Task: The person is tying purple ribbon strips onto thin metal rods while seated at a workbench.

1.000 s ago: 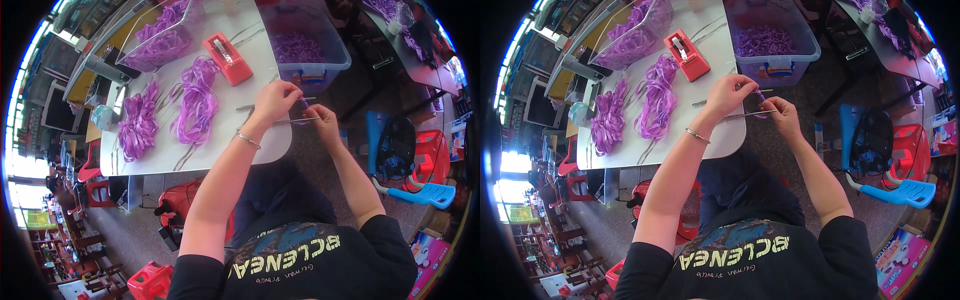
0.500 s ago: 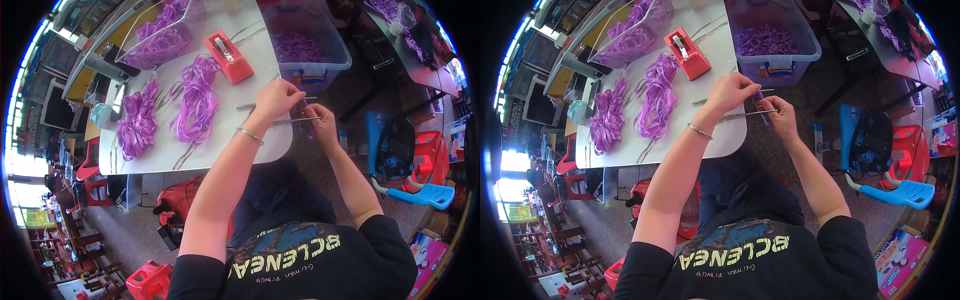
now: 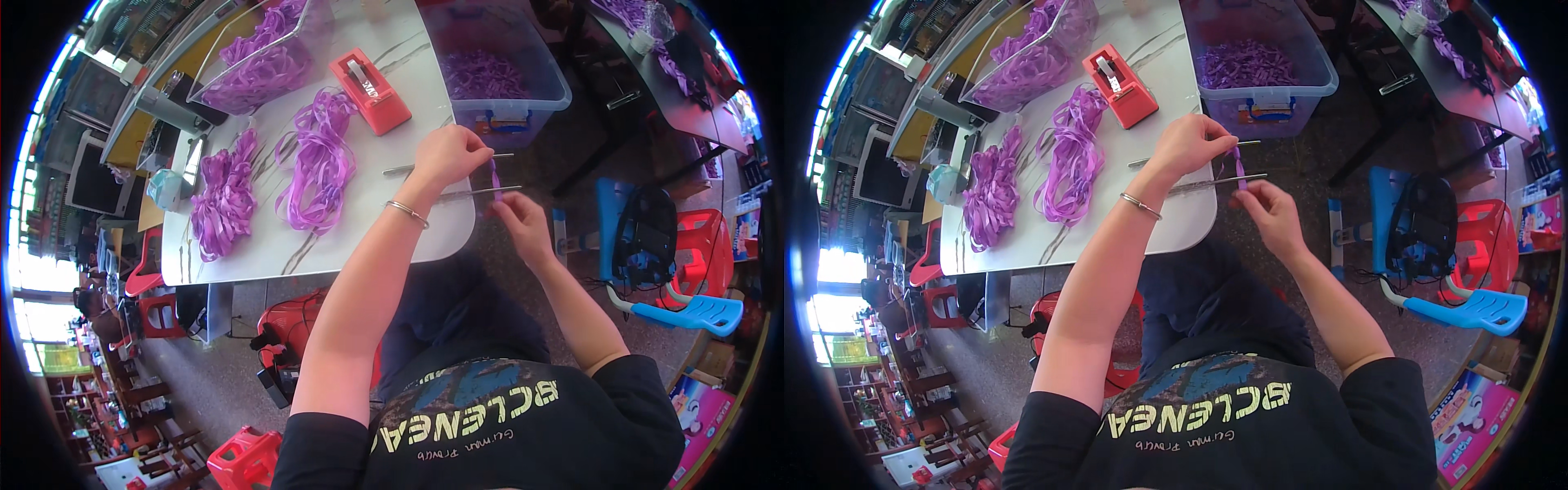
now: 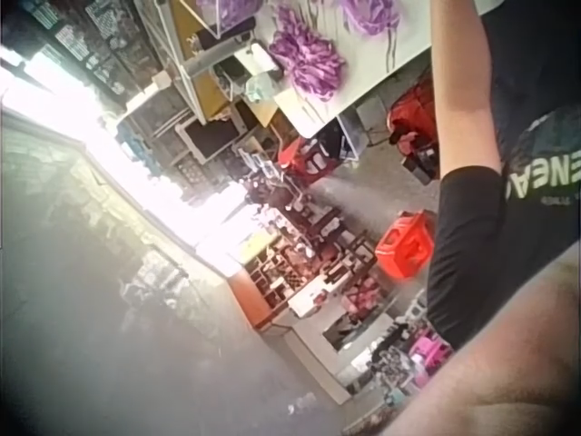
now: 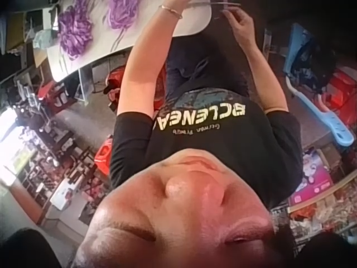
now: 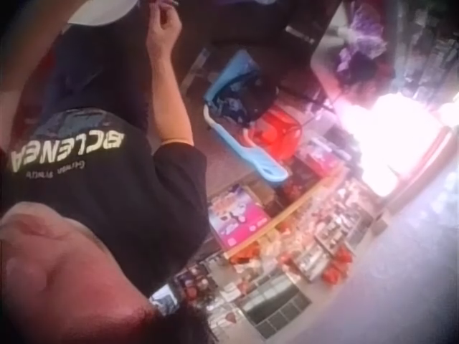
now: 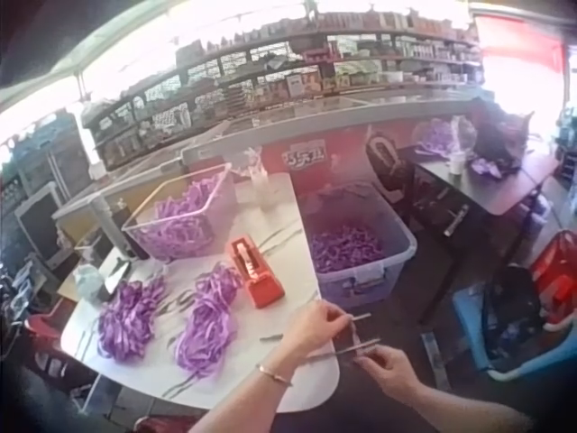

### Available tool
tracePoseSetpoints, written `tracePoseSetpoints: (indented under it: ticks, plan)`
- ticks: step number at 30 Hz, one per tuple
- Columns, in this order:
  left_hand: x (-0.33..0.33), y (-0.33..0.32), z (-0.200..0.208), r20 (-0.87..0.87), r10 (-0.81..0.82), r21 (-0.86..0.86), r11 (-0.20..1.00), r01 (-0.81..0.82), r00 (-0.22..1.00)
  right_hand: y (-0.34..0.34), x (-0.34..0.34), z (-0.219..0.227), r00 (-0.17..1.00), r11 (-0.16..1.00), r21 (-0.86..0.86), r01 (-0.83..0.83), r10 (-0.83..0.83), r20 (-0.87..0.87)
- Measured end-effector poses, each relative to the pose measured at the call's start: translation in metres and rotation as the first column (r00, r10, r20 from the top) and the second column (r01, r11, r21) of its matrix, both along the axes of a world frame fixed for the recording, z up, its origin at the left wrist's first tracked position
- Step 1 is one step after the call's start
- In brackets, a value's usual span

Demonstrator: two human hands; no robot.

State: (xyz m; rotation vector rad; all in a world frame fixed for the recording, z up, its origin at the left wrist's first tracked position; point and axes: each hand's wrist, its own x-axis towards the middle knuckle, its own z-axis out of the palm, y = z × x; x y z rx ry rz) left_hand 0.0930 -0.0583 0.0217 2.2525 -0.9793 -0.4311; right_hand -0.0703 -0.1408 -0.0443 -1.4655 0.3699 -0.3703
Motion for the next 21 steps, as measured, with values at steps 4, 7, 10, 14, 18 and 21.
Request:
tracePoseSetpoints:
  ticks: [4, 7, 10, 14, 18, 21]
  plan:
    - [0.001, 0.002, 0.003, -0.014, -0.012, 0.040, 0.999, 0.013, 1.000, 0.019, -0.046, 0.011, 0.996, 0.993, -0.083, -0.079, 0.075, -0.052]
    - [0.003, 0.002, 0.002, -0.011, -0.025, 0.052, 0.998, 0.025, 1.000, 0.034, -0.085, 0.031, 0.991, 0.903, -0.409, -0.134, 0.120, -0.060]
    - [0.005, 0.001, 0.002, -0.027, -0.033, 0.073, 0.997, 0.035, 0.999, 0.046, -0.121, 0.047, 0.975, 0.770, -0.601, -0.217, 0.204, -0.090]
    - [0.006, -0.001, 0.003, -0.055, -0.026, 0.112, 0.993, 0.032, 0.998, 0.051, -0.155, 0.047, 0.935, 0.721, -0.606, -0.337, 0.335, -0.121]
    - [0.010, -0.002, -0.001, -0.064, -0.016, 0.087, 0.996, 0.021, 0.998, 0.056, -0.169, 0.047, 0.922, 0.736, -0.571, -0.364, 0.373, -0.107]
    - [0.011, -0.002, 0.000, -0.050, -0.049, 0.101, 0.993, 0.054, 0.998, 0.060, -0.171, 0.045, 0.933, 0.823, -0.447, -0.351, 0.348, -0.091]
